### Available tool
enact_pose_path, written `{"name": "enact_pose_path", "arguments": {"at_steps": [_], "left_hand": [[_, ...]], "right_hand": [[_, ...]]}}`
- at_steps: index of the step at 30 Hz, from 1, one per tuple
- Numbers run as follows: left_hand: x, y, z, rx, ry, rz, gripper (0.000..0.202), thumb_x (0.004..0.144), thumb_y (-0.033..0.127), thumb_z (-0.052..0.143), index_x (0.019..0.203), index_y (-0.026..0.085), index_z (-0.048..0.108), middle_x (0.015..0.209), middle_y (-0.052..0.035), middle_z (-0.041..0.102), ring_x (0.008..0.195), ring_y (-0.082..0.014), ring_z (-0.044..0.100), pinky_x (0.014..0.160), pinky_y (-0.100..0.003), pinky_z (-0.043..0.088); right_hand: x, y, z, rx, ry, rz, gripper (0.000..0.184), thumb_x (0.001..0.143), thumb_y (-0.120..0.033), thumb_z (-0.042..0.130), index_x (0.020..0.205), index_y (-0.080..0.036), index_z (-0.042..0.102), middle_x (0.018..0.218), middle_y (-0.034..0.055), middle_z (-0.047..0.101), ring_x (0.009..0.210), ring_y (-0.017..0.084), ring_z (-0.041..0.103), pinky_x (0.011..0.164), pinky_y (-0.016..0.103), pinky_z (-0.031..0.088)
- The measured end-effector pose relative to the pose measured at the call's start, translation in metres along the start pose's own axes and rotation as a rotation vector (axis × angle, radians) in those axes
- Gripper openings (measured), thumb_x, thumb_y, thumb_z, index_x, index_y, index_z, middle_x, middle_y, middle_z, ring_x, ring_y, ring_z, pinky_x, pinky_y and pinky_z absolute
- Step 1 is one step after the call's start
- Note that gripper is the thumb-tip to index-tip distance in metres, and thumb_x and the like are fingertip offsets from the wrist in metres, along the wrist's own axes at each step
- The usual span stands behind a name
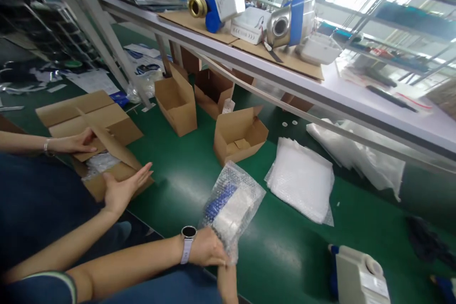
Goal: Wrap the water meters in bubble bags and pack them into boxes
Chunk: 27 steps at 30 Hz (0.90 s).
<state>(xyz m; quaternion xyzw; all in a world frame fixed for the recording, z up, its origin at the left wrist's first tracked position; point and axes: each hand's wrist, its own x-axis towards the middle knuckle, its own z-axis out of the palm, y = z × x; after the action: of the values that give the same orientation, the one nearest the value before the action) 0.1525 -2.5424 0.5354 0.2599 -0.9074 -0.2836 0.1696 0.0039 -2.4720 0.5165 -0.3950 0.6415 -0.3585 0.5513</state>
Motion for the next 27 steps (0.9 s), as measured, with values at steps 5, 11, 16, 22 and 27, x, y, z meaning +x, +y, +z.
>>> {"name": "enact_pose_path", "arguments": {"at_steps": [5, 11, 16, 22, 27], "left_hand": [[-0.076, -0.033, 0.017, -0.086, -0.017, -0.279, 0.011, 0.079, 0.034, 0.062, 0.072, 0.034, 0.071, 0.064, 0.0052, 0.069, 0.060, -0.0148, 0.064, 0.048, -0.023, 0.041], [-0.080, -0.056, 0.013, -0.182, 0.461, -0.874, 0.029, 0.078, 0.034, 0.062, 0.105, 0.027, 0.060, 0.105, -0.0039, 0.064, 0.095, -0.0203, 0.061, 0.077, -0.030, 0.050], [-0.036, -0.059, 0.017, -0.249, 0.465, -0.843, 0.043, 0.085, 0.034, 0.050, 0.128, 0.029, 0.046, 0.110, -0.0072, 0.063, 0.095, -0.0203, 0.063, 0.074, -0.031, 0.052], [0.009, -0.027, -0.012, -0.446, 0.610, -0.923, 0.047, 0.084, 0.039, 0.046, 0.131, 0.035, 0.041, 0.121, -0.0014, 0.057, 0.108, -0.0185, 0.057, 0.090, -0.035, 0.047], [0.057, 0.014, -0.050, -0.633, 0.684, -0.707, 0.038, 0.080, 0.028, 0.048, 0.117, 0.025, 0.056, 0.100, -0.0008, 0.067, 0.086, -0.0190, 0.063, 0.080, -0.030, 0.048]], "right_hand": [[-0.005, 0.023, -0.049, -0.030, 0.152, 0.148, 0.051, 0.057, -0.064, 0.069, 0.075, -0.017, 0.070, 0.082, 0.0092, 0.071, 0.088, 0.031, 0.064, 0.090, 0.044, 0.046], [0.058, -0.029, -0.021, 0.323, 0.202, 0.295, 0.074, 0.064, -0.056, 0.070, 0.124, -0.019, 0.050, 0.120, 0.0079, 0.061, 0.114, 0.024, 0.055, 0.097, 0.037, 0.042], [0.085, -0.053, 0.010, 0.513, 0.039, 0.404, 0.075, 0.071, -0.055, 0.065, 0.132, -0.017, 0.042, 0.122, 0.0103, 0.060, 0.112, 0.026, 0.057, 0.090, 0.038, 0.048], [0.091, -0.049, -0.015, 0.605, -0.058, 0.440, 0.073, 0.072, -0.061, 0.059, 0.129, -0.018, 0.046, 0.106, 0.0072, 0.068, 0.104, 0.027, 0.061, 0.086, 0.043, 0.049], [0.100, -0.045, -0.040, 0.624, -0.006, 0.357, 0.069, 0.069, -0.070, 0.051, 0.116, -0.019, 0.059, 0.081, 0.0054, 0.072, 0.081, 0.028, 0.066, 0.081, 0.047, 0.050]]}}
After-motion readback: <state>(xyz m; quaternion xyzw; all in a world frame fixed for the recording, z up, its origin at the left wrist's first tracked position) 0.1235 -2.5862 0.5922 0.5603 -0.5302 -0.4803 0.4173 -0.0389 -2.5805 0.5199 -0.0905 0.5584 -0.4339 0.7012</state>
